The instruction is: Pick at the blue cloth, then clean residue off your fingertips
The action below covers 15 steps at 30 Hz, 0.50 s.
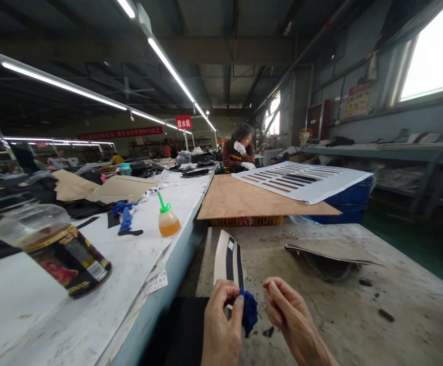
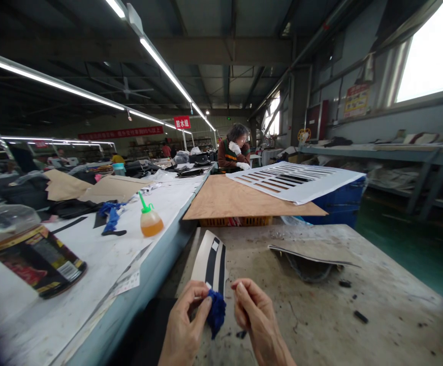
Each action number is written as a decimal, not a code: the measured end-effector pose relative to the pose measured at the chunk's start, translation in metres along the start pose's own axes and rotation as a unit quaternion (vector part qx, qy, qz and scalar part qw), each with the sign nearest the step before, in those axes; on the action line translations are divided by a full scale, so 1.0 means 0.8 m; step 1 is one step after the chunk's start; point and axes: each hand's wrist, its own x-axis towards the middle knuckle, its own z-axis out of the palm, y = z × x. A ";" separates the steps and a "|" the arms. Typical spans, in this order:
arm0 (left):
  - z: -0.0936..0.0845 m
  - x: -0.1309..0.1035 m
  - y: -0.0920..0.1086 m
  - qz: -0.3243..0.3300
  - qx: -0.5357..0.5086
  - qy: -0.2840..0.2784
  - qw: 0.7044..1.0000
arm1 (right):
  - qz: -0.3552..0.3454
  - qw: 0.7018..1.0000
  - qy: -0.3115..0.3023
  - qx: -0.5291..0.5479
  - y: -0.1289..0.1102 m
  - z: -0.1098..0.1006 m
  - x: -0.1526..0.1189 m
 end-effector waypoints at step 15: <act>-0.001 0.000 0.006 0.005 -0.004 -0.034 0.999 | 0.159 0.975 -0.108 0.112 0.014 -0.001 -0.001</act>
